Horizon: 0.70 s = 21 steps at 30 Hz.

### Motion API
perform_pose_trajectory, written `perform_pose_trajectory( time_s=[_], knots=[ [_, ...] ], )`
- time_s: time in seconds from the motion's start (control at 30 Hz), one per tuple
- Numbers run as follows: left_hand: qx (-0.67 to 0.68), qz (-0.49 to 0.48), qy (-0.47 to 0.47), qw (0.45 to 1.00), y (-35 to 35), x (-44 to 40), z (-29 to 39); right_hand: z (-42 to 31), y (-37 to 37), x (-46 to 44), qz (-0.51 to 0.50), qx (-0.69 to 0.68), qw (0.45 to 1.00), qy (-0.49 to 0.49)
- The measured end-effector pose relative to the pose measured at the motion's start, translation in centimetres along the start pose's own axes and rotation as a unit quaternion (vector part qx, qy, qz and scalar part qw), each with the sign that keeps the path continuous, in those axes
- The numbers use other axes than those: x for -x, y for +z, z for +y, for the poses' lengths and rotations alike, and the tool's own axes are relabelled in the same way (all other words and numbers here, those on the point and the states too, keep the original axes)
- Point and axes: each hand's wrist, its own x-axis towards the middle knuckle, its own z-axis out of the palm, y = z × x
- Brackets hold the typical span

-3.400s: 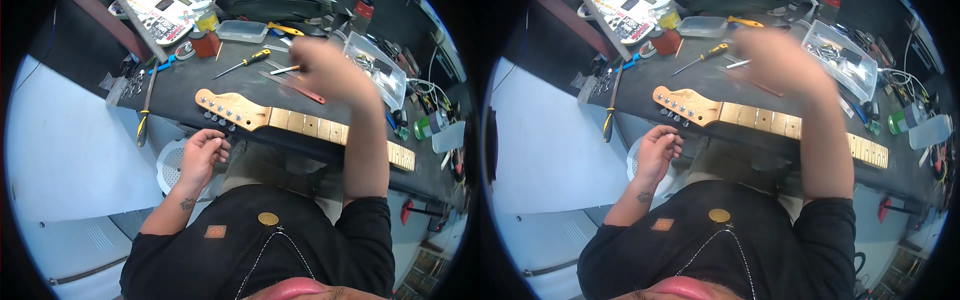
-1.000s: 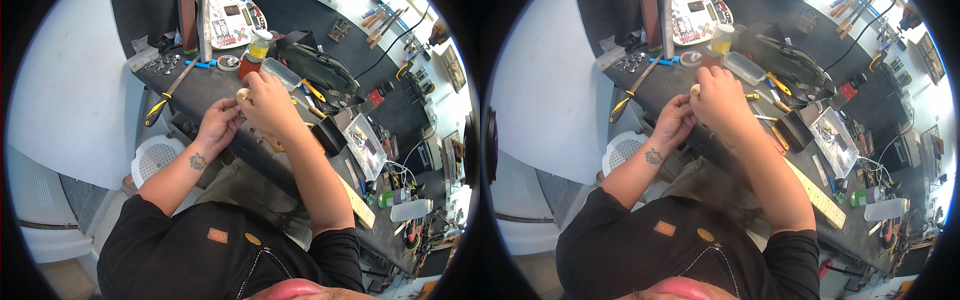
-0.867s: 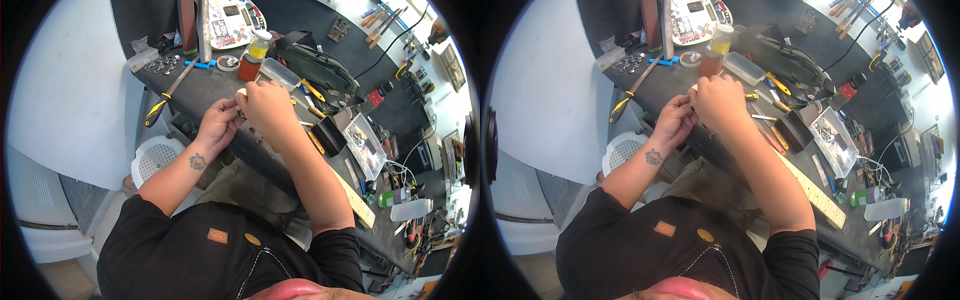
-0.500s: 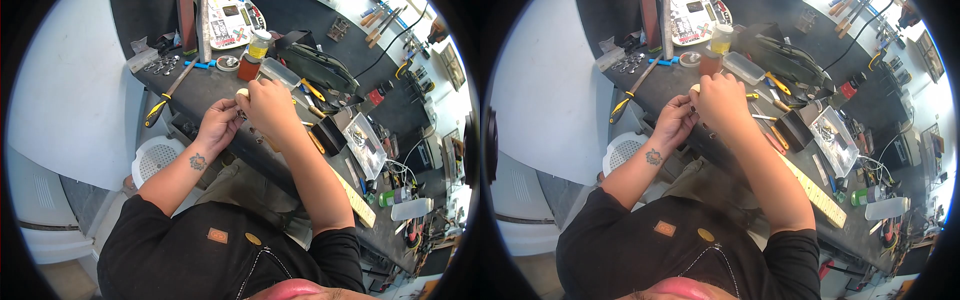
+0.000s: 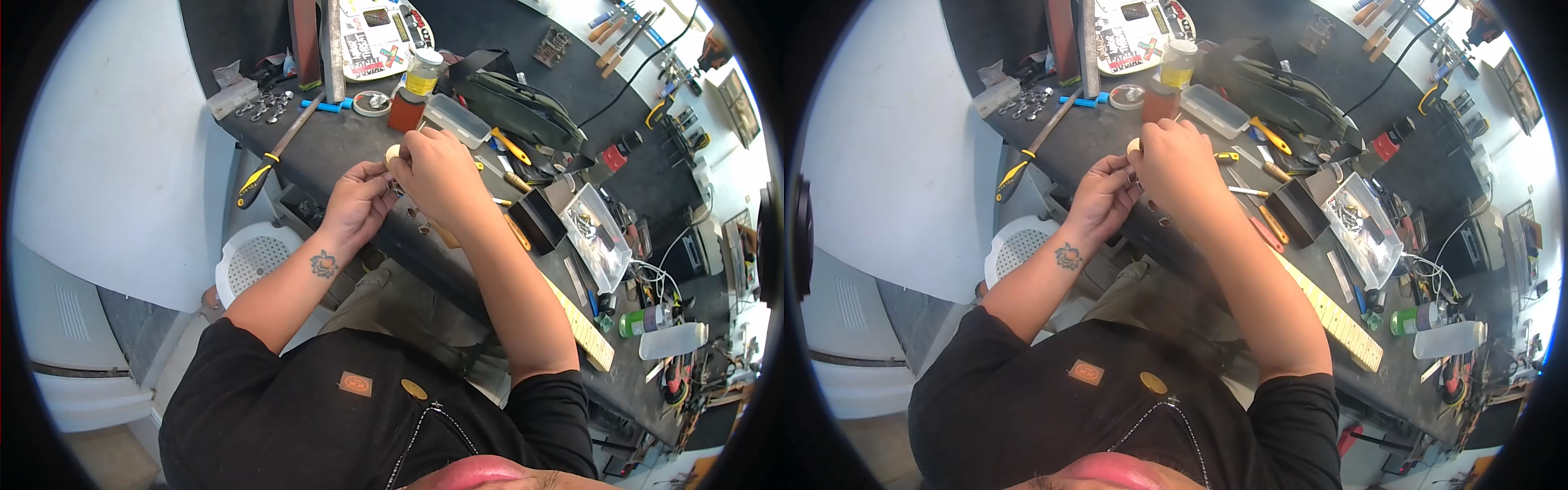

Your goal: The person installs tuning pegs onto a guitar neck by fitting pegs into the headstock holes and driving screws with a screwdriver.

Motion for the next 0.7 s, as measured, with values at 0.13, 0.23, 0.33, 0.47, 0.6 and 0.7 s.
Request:
perform_pose_trajectory(
  time_s=[0.13,0.23,0.33,0.47,0.6,0.7],
  knots=[
    [0.005,-0.003,0.005,1.000,0.25,0.18,0.10,0.21,-0.04,-0.13,0.007,-0.041,0.997,-0.064],
    [0.018,-0.023,0.004,1.000,-0.14,0.03,-0.01,0.46,-0.14,-0.18,-0.006,-0.081,0.993,-0.090],
    [0.010,-0.008,0.004,1.000,0.15,0.13,0.02,-0.05,-0.88,0.03,0.027,-0.175,0.983,-0.047],
    [-0.005,-0.005,0.002,1.000,0.05,0.02,-0.04,0.00,-0.64,0.12,0.043,0.016,0.999,-0.004],
    [-0.004,-0.003,0.003,1.000,0.32,0.19,0.19,0.05,-0.02,0.13,0.023,-0.014,0.998,-0.048],
    [0.006,-0.012,0.007,1.000,0.41,0.31,0.18,0.28,0.10,0.23,0.019,-0.053,0.995,-0.080]
  ],
)
